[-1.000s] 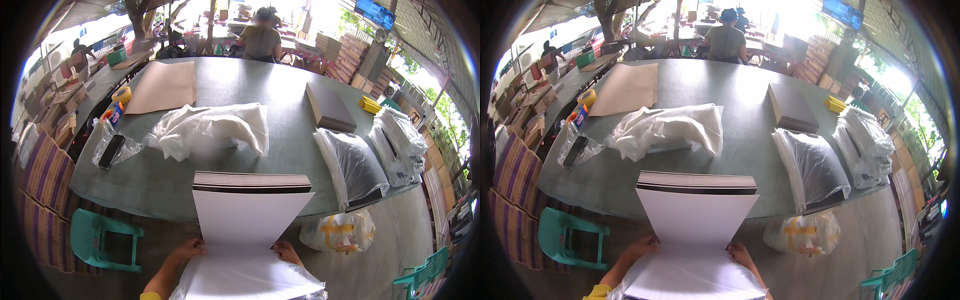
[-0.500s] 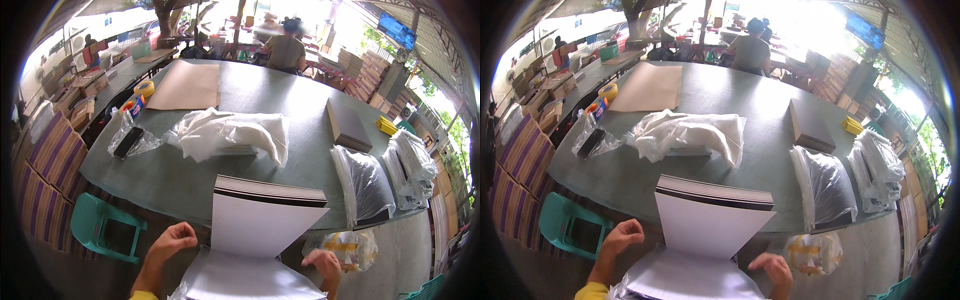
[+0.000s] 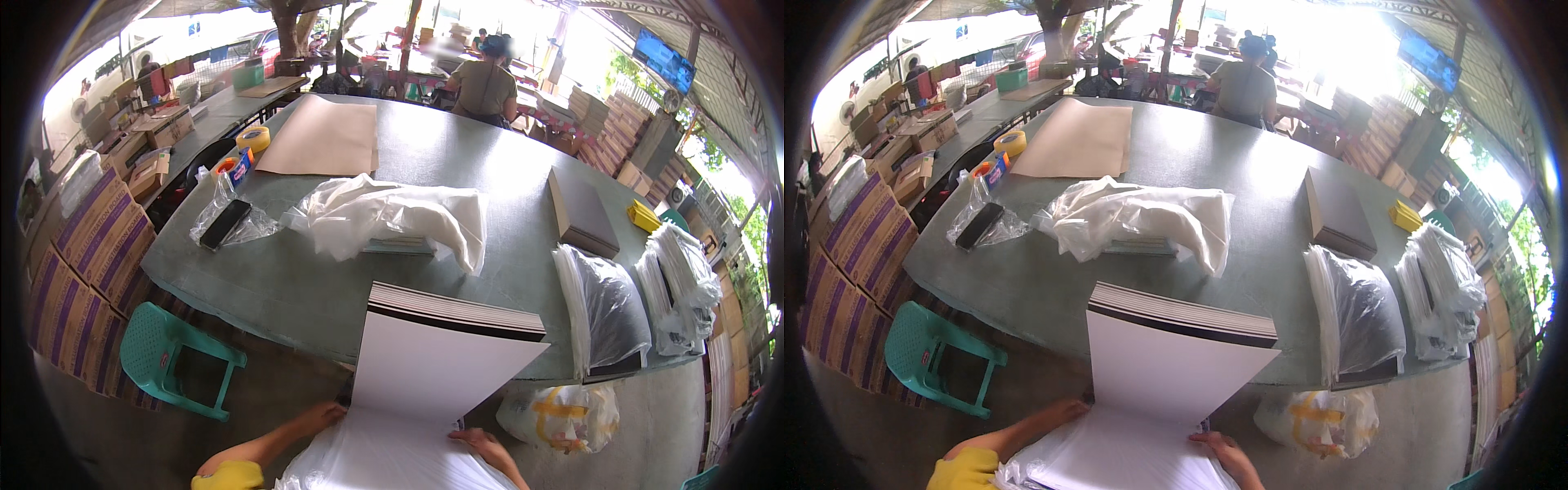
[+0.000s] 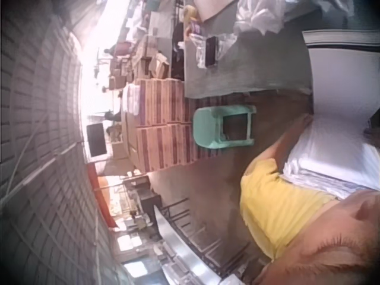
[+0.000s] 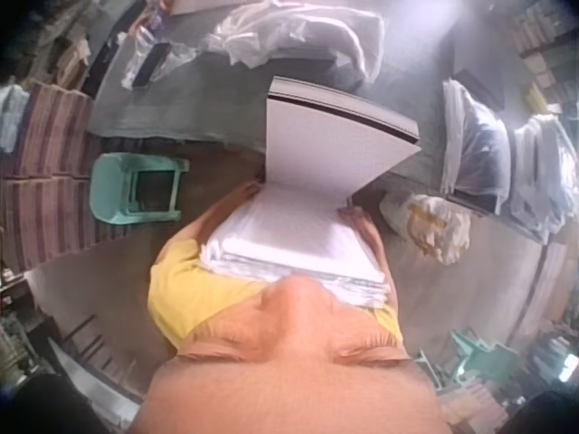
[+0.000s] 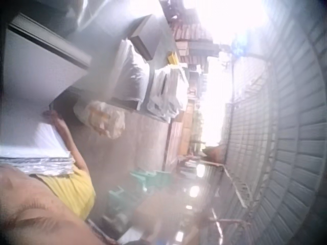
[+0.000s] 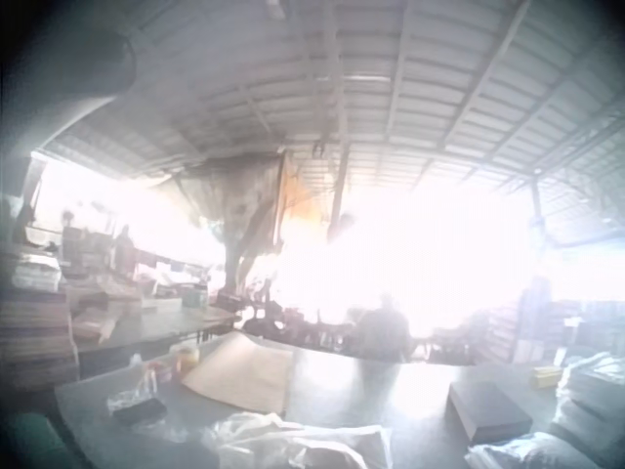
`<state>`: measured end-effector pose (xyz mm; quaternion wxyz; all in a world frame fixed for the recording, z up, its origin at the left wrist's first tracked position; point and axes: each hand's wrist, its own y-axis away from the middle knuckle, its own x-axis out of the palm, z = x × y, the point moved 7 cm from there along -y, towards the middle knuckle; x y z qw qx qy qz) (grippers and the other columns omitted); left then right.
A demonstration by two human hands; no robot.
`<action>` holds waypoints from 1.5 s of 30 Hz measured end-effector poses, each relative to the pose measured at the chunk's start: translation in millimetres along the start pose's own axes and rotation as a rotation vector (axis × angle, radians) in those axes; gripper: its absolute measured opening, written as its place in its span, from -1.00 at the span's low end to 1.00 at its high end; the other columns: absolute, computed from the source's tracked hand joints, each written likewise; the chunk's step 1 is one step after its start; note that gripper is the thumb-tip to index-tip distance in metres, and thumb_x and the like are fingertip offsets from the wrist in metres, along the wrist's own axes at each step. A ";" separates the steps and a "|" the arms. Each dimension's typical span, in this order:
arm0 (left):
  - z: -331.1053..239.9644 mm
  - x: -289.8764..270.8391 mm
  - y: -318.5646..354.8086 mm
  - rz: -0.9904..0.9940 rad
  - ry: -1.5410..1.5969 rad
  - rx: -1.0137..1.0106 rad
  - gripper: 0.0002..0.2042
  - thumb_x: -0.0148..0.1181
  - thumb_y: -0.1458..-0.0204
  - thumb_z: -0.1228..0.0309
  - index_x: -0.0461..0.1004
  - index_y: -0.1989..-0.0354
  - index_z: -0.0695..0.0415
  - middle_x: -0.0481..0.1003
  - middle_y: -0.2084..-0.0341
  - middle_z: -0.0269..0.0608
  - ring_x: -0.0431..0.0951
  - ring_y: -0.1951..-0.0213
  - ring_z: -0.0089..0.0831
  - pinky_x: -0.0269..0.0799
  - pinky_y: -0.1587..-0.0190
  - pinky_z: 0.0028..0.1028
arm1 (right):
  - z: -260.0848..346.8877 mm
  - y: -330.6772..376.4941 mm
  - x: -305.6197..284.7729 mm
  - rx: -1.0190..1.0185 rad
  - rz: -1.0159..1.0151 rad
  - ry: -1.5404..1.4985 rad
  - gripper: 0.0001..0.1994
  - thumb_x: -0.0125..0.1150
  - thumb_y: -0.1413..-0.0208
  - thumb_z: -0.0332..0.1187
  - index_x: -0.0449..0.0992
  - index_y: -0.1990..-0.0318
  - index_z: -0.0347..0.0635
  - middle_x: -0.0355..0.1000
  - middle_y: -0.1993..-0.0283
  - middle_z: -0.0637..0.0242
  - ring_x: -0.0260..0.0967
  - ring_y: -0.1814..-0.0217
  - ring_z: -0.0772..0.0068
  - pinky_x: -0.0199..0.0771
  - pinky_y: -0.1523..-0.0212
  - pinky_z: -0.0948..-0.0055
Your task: The person wraps individual black rectangular boards in plastic sheets by hand and stacks them onto a pile.
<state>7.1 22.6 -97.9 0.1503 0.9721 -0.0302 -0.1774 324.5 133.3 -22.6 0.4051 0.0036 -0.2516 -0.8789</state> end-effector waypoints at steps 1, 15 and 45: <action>-5.0 -7.0 5.6 -0.013 -0.130 -0.003 -0.73 0.00 0.08 0.36 0.35 0.15 0.08 0.38 0.23 -0.10 0.38 0.18 -0.27 0.27 0.14 -0.42 | 19.5 16.7 -3.6 -0.068 -0.060 -0.192 -0.61 -0.08 -0.01 -0.18 0.37 0.14 -0.32 0.24 0.01 0.15 0.04 -0.14 0.23 -0.13 -0.16 0.33; -371.4 -193.3 -75.3 -0.625 -0.565 0.757 -0.85 0.03 0.22 0.55 0.36 0.40 0.24 0.41 0.48 -0.12 0.40 0.41 -0.27 0.30 0.31 -0.44 | 110.9 66.2 76.2 -0.421 0.422 0.222 -0.50 -0.01 0.10 -0.12 0.30 0.05 -0.31 0.20 -0.03 0.13 0.01 -0.17 0.19 -0.11 -0.15 0.33; -276.7 -46.6 -3.1 -0.192 -0.377 0.607 -0.76 -0.04 0.15 0.41 0.31 0.25 0.10 0.41 0.49 -0.12 0.43 0.51 -0.31 0.31 0.49 -0.41 | 127.4 63.1 4.8 -0.242 -0.019 0.819 -0.66 0.18 0.21 -0.40 0.40 0.16 -0.12 0.37 0.18 0.27 0.30 0.12 0.35 0.28 0.11 0.45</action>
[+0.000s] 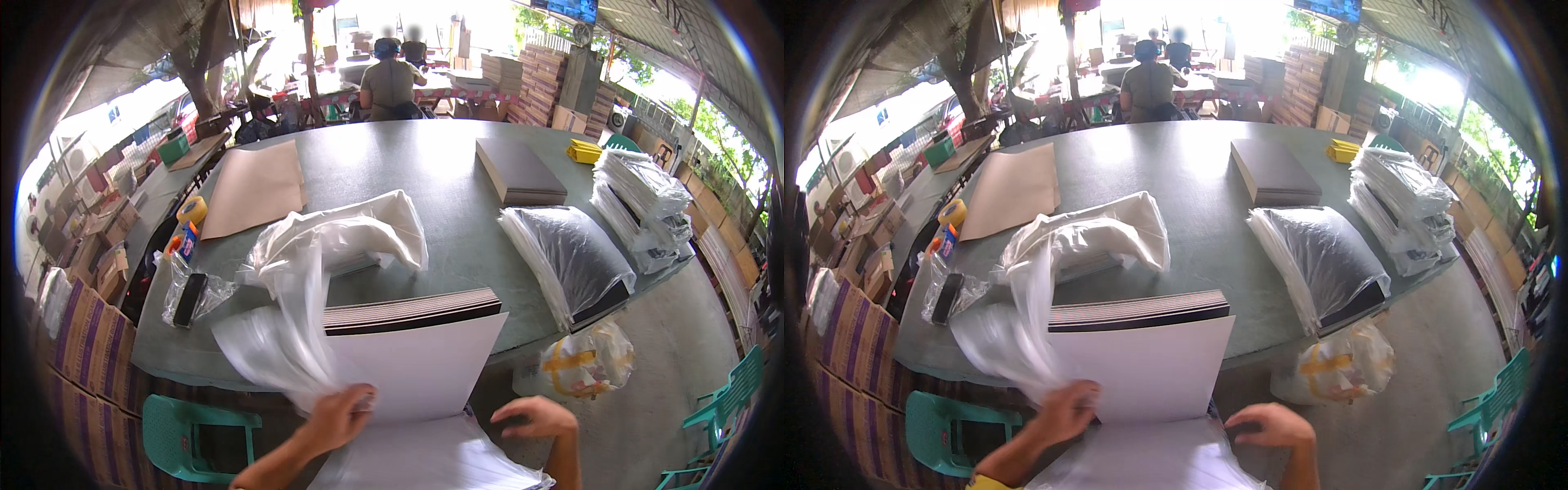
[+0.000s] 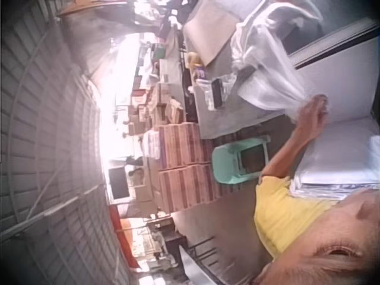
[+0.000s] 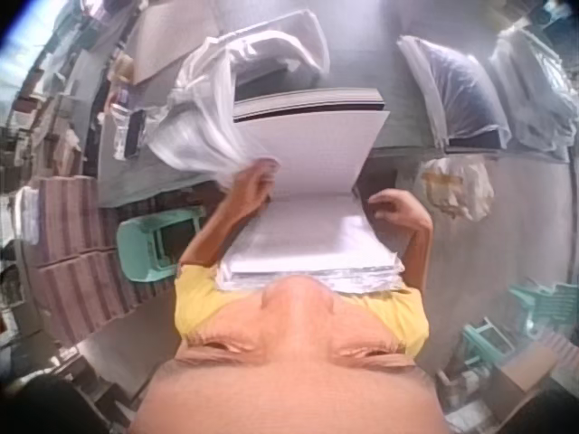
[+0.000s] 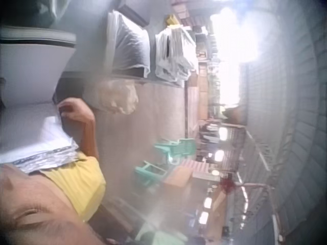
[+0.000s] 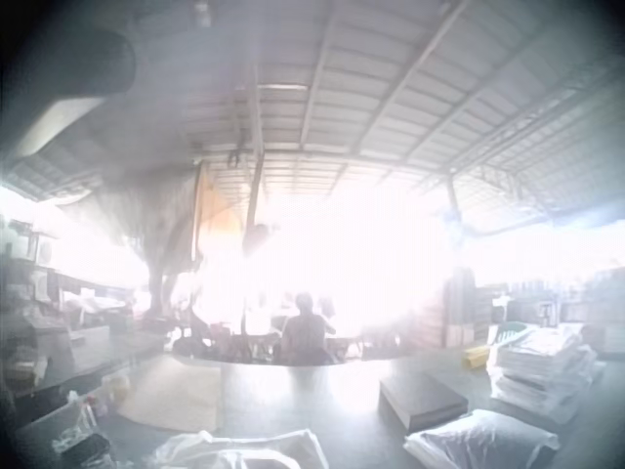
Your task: The person wraps individual black rectangular boards in plastic sheets by hand and stacks them onto a pile.
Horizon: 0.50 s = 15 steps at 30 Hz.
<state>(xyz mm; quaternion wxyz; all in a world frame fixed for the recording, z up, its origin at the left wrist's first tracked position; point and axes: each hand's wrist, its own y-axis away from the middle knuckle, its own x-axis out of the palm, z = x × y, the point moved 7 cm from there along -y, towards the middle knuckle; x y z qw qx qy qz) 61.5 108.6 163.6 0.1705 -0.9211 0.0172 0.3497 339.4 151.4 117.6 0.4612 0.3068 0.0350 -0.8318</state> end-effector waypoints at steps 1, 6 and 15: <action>58.5 57.1 27.8 0.391 -0.156 -0.205 -0.76 -0.01 0.16 0.40 0.30 0.26 0.12 0.41 0.48 -0.08 0.44 0.50 -0.26 0.31 0.47 -0.38 | 7.8 2.2 -18.5 -0.104 -0.179 -0.015 -0.69 0.16 0.21 -0.47 0.42 0.20 -0.11 0.39 0.22 0.28 0.34 0.20 0.32 0.33 0.18 0.44; 23.7 116.6 52.1 0.670 0.127 0.027 -0.78 0.01 0.14 0.41 0.33 0.27 0.16 0.41 0.55 -0.01 0.43 0.48 -0.11 0.33 0.45 -0.35 | 75.3 -50.4 6.9 -0.365 -0.098 -0.356 -0.53 0.18 0.17 -0.44 0.24 0.02 -0.20 0.37 0.22 0.18 0.32 0.15 0.34 0.28 0.13 0.49; 7.5 -6.2 2.8 -0.186 0.092 -0.129 -0.88 0.13 0.20 0.48 0.37 0.47 0.23 0.39 0.70 -0.20 0.37 0.66 -0.53 0.27 0.58 -0.57 | 54.9 -81.6 74.8 -0.084 0.260 -0.145 -0.65 0.14 0.10 -0.30 0.29 0.17 -0.30 0.36 0.38 0.14 0.34 0.31 0.38 0.29 0.33 0.48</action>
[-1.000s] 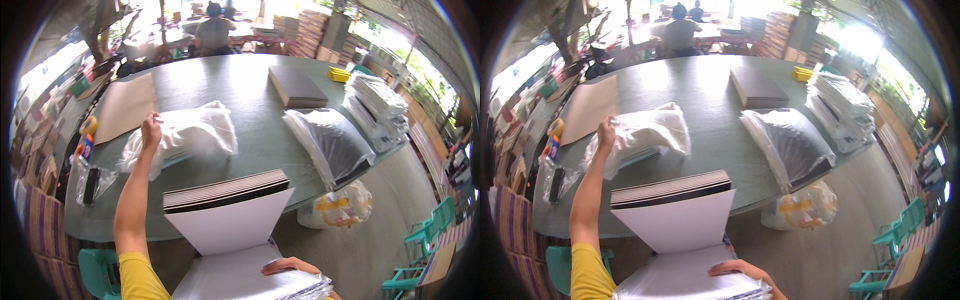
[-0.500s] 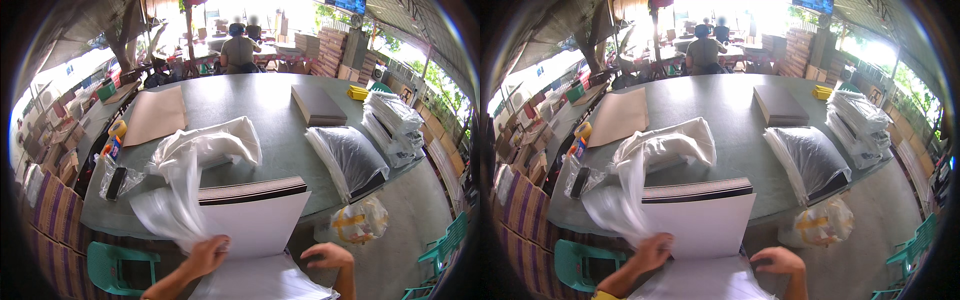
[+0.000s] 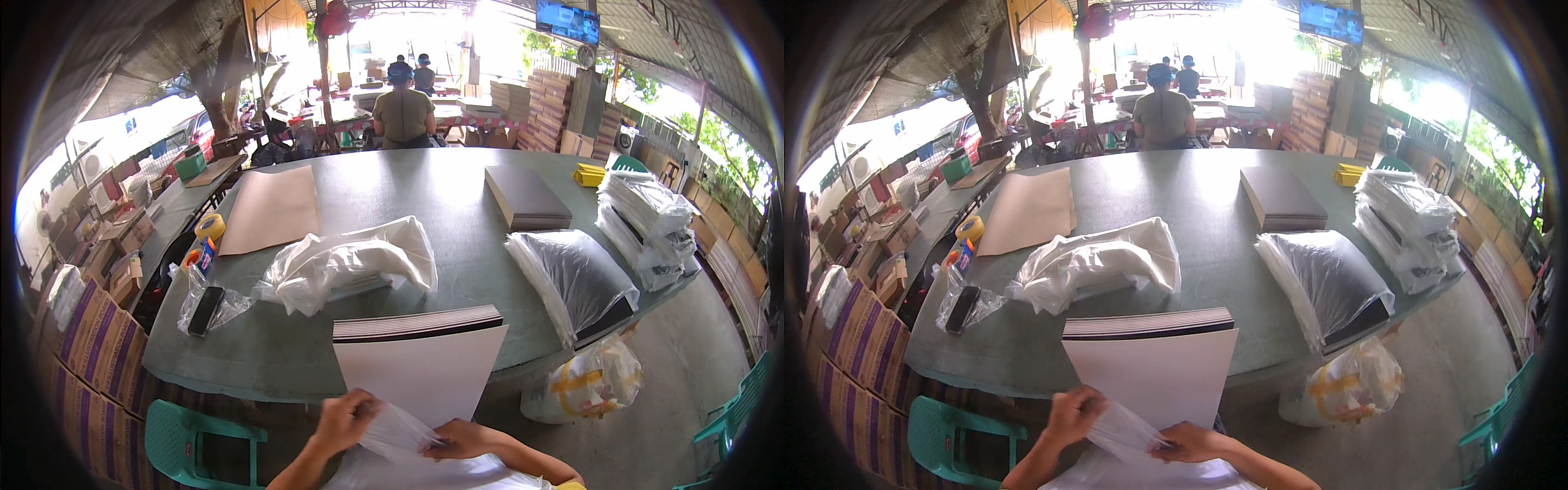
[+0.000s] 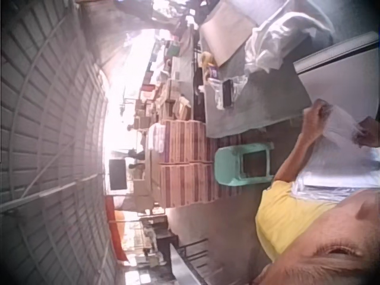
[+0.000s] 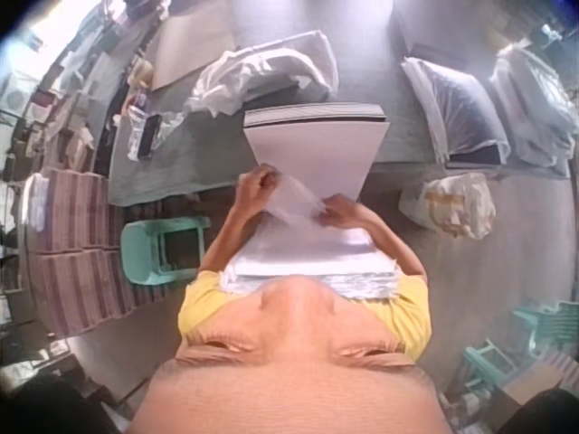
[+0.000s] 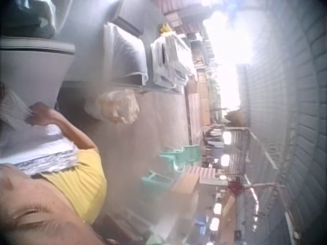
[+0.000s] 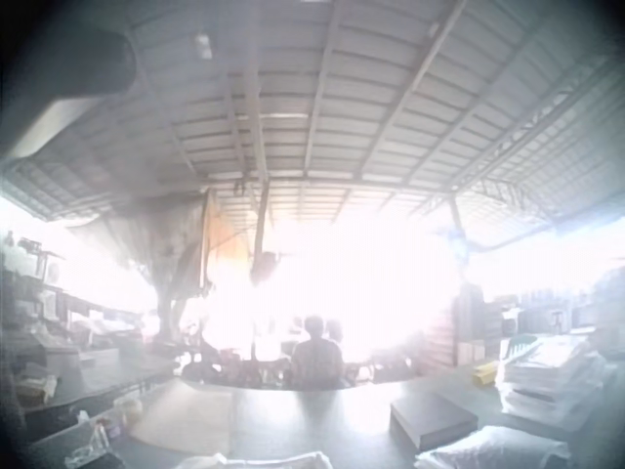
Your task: The person wraps individual black rectangular boards in plastic sheets by hand and stacks them onto a pile.
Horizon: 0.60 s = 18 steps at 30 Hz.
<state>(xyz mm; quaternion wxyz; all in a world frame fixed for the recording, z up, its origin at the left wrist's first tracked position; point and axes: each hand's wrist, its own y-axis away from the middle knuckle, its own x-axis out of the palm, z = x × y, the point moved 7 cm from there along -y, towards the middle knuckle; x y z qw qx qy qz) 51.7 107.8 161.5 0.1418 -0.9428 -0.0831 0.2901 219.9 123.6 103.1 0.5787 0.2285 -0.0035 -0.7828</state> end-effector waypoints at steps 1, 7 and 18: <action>11.2 -16.7 0.0 -0.081 -0.028 -0.071 -0.88 0.13 0.21 0.47 0.37 0.47 0.21 0.39 0.68 -0.21 0.37 0.63 -0.51 0.27 0.57 -0.58 | -11.8 3.8 -1.0 0.028 0.007 -0.067 -0.70 0.13 0.09 -0.29 0.34 0.25 -0.31 0.37 0.42 0.16 0.35 0.34 0.40 0.30 0.36 0.49; -42.9 -48.7 -11.5 -0.403 -0.357 0.276 -0.71 0.23 0.28 0.35 0.36 0.36 0.16 0.37 0.50 -0.16 0.39 0.48 -0.39 0.30 0.41 -0.55 | -1.5 19.0 -39.3 -0.154 -0.347 0.038 -0.78 0.13 0.09 -0.33 0.38 0.38 -0.33 0.37 0.50 0.22 0.31 0.46 0.44 0.29 0.43 0.51; 15.9 31.9 -6.2 0.071 0.484 -0.329 -0.71 0.04 0.04 0.22 0.38 0.56 0.23 0.29 0.71 -0.44 0.20 0.60 -0.72 0.16 0.54 -0.65 | 28.3 0.5 -64.1 -0.259 -0.435 -0.700 -0.66 0.17 0.11 -0.42 0.32 0.17 -0.39 0.34 0.33 0.37 0.23 0.27 0.62 0.26 0.27 0.63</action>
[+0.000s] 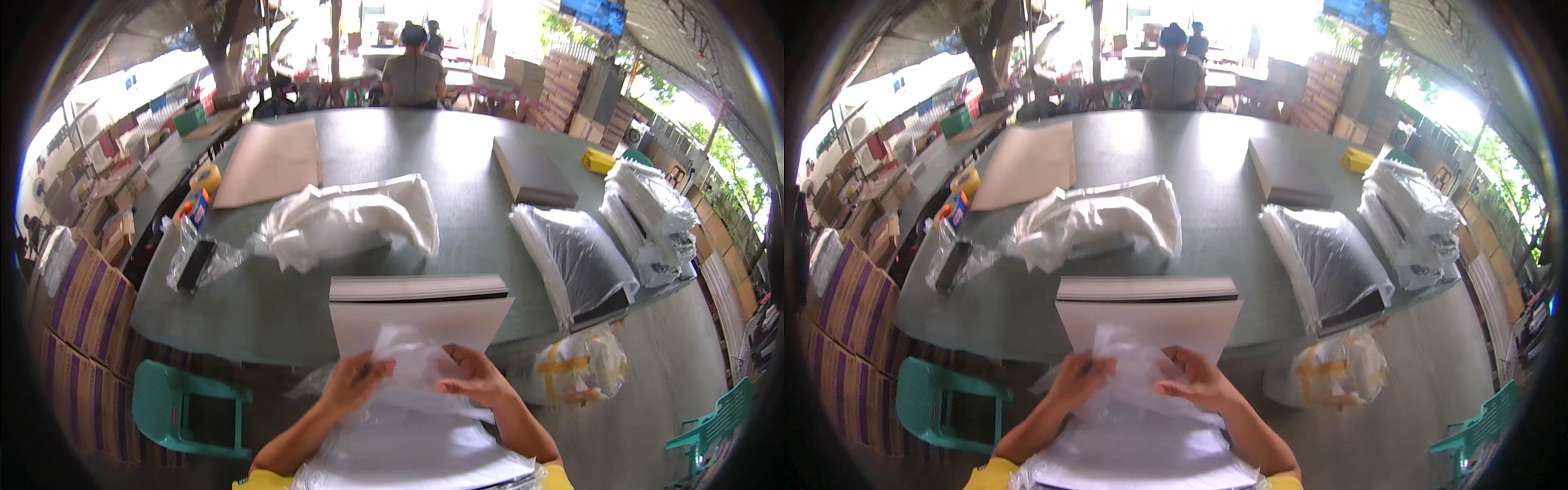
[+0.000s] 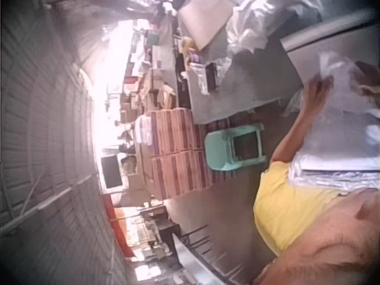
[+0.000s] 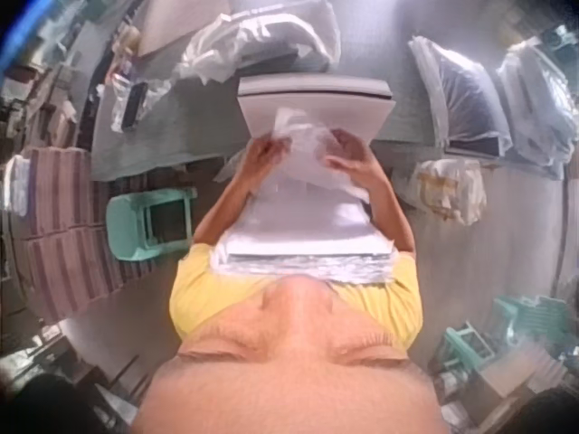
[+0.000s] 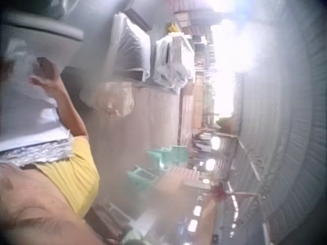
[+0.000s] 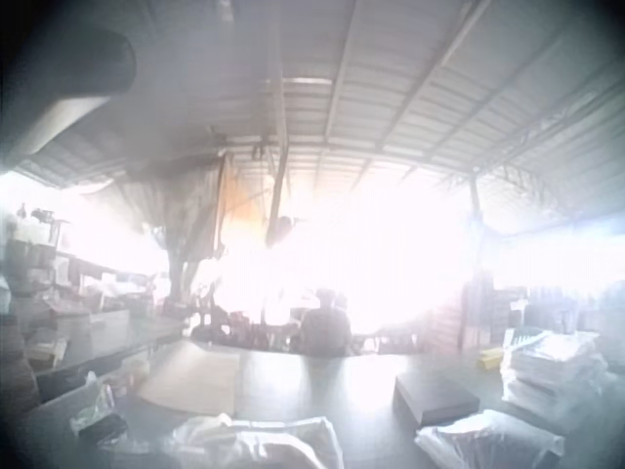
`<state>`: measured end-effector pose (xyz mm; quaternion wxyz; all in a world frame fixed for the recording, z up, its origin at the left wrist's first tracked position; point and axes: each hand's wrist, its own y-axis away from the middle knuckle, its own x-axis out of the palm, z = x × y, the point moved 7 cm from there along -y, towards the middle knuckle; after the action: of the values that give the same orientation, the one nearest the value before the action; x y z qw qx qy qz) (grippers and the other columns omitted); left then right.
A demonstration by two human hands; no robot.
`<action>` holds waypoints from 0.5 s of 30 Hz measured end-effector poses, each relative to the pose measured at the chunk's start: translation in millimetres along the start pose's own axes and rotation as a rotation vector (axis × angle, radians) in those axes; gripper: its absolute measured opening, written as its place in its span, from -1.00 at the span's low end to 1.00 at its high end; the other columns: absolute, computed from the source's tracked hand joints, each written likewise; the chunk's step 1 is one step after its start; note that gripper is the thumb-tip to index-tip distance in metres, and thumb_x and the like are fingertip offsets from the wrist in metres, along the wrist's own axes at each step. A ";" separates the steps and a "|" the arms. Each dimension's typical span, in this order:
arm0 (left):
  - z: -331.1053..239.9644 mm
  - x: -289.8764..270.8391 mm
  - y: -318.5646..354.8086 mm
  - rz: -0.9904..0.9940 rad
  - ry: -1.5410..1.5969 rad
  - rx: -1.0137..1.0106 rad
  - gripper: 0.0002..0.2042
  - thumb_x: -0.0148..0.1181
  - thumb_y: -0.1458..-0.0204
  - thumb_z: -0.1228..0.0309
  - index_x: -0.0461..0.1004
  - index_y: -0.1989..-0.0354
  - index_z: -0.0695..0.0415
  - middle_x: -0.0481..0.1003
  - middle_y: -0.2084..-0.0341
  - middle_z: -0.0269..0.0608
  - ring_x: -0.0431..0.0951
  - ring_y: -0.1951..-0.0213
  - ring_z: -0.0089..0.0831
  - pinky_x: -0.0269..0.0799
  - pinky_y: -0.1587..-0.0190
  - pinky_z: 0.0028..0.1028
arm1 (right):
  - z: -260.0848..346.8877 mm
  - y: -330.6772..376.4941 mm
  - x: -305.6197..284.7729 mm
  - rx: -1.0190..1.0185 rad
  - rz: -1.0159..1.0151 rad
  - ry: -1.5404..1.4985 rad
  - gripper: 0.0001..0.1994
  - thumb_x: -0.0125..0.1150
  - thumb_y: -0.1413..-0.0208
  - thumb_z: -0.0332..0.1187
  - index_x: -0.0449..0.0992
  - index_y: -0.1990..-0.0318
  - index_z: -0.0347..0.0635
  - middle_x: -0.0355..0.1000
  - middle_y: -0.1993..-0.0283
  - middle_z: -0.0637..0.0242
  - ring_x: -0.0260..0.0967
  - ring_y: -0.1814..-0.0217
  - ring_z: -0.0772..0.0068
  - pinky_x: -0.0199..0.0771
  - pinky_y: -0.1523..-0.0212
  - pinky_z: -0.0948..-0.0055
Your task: The person wraps individual black rectangular boards in plastic sheets by hand and stacks them onto a pile.
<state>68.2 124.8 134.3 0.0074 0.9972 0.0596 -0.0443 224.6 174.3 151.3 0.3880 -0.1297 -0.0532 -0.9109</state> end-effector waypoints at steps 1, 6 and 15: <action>4.1 0.7 -2.4 0.020 0.016 -0.027 -0.70 0.03 0.03 0.20 0.38 0.56 0.23 0.29 0.71 -0.45 0.19 0.61 -0.72 0.15 0.55 -0.64 | -6.9 0.7 -2.3 0.068 -0.011 0.055 -0.65 0.17 0.11 -0.42 0.30 0.15 -0.38 0.34 0.32 0.37 0.23 0.27 0.62 0.27 0.26 0.64; -3.2 0.0 -4.5 0.074 0.024 -0.044 -0.63 -0.02 0.02 0.12 0.38 0.57 0.23 0.29 0.72 -0.45 0.19 0.61 -0.71 0.12 0.57 -0.65 | -10.8 0.8 -7.3 0.056 -0.030 -0.027 -0.66 0.15 0.10 -0.45 0.27 0.15 -0.38 0.34 0.31 0.38 0.27 0.29 0.65 0.31 0.27 0.66; -15.9 -18.5 -11.4 -0.084 -0.392 0.194 -0.82 0.11 0.12 0.36 0.36 0.51 0.24 0.31 0.74 -0.34 0.27 0.63 -0.53 0.19 0.54 -0.60 | -19.1 -1.3 -24.0 0.165 -0.006 -0.023 -0.84 0.18 0.12 -0.40 0.40 0.58 -0.31 0.37 0.57 0.33 0.30 0.54 0.64 0.31 0.51 0.70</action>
<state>50.0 134.3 151.7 -0.0790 0.9622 0.0941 -0.2432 235.8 188.1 126.2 0.3939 -0.1075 -0.1327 -0.9031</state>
